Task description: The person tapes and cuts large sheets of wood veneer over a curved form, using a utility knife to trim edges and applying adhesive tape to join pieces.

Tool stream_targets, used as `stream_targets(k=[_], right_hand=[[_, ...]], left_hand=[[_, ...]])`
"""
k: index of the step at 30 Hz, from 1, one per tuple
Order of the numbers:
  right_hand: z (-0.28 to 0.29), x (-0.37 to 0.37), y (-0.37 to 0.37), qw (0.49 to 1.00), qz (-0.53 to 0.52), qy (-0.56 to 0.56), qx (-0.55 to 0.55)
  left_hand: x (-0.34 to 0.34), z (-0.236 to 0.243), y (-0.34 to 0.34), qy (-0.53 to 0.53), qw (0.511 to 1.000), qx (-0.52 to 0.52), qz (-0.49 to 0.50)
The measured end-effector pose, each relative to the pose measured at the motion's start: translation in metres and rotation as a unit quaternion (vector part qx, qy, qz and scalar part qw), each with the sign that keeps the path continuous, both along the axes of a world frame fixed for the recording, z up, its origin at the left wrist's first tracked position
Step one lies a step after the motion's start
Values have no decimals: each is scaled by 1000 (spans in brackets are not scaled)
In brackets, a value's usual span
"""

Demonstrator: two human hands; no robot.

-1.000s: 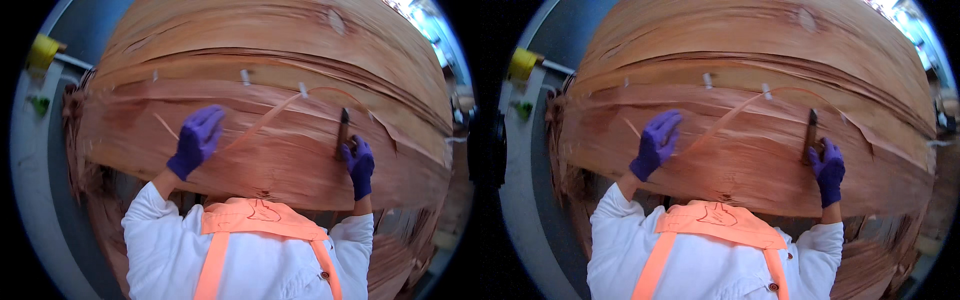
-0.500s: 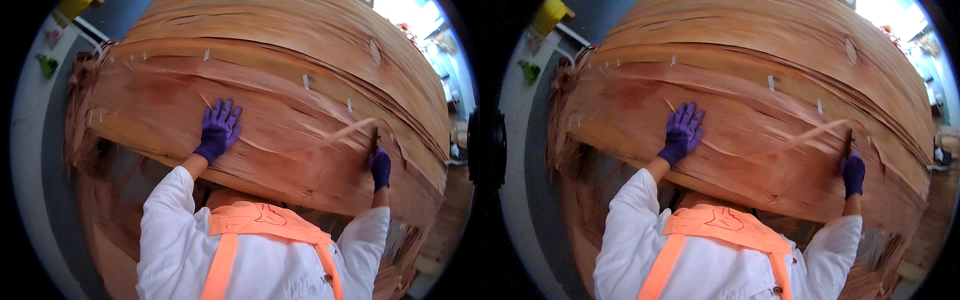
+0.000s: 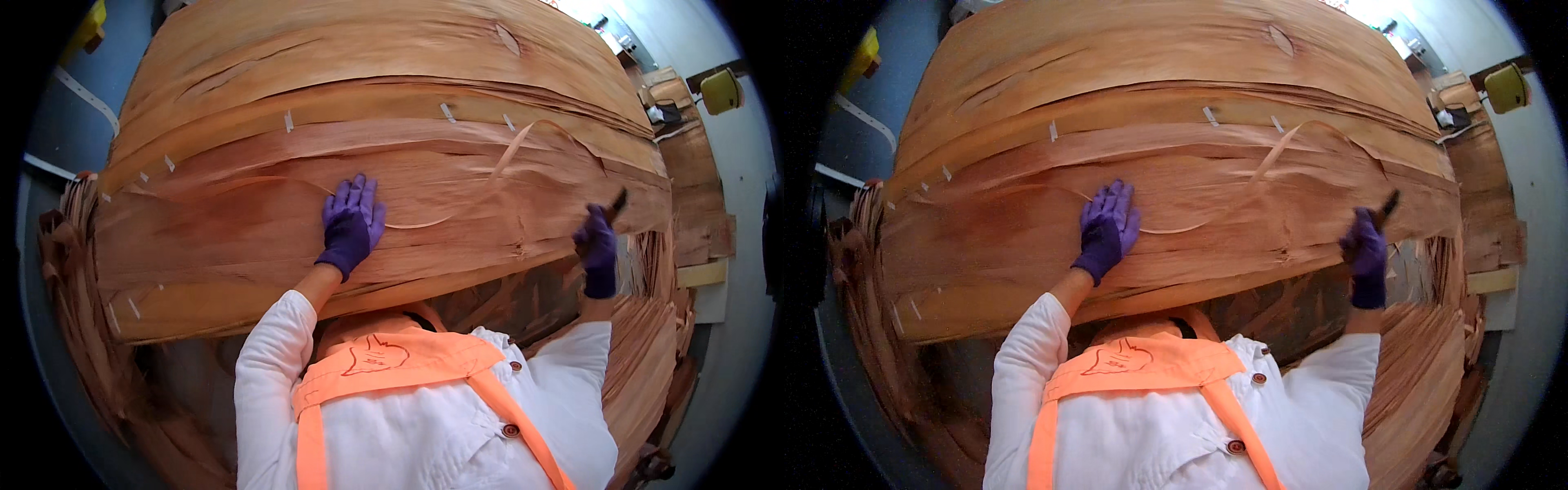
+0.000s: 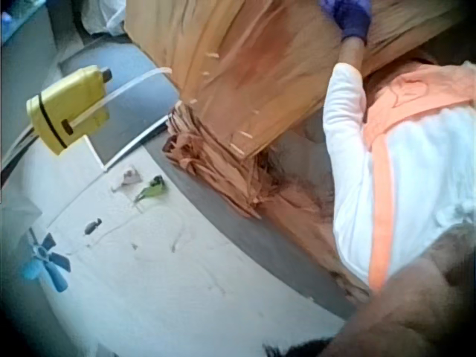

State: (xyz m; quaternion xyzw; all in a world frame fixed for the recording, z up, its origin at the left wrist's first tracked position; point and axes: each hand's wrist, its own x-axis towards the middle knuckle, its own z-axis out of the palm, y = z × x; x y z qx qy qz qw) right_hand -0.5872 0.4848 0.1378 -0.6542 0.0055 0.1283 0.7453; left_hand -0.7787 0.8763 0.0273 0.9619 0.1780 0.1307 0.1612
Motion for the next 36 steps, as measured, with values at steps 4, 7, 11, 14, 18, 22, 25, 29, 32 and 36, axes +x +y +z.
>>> stream_targets(k=[4,7,11,14,18,22,25,29,32,36], right_hand=[[-14,-22,134,954,196,-144,-176],[-32,-26,229,796,310,-464,-234],[-52,-22,313,716,347,-536,-283],[-80,-4,332,705,355,-513,-337],[-84,9,338,706,381,-487,-345],[-94,6,340,722,358,-497,-323],[-93,9,342,716,370,-474,-354],[-73,28,317,741,351,-456,-346],[-57,38,291,761,303,-471,-327],[-59,41,274,720,292,-519,-355]], left_hand=[[-12,-9,7,-13,996,84,-32],[-21,-6,9,-30,994,95,-40],[-30,5,15,-44,993,75,-77],[-35,16,16,-39,991,44,-118],[-34,32,46,-52,991,92,-87],[17,37,89,-90,984,137,-72],[37,28,105,-70,986,122,-88],[50,22,108,-82,981,139,-106],[48,20,110,-103,980,137,-104],[47,28,112,-115,981,130,-85]])
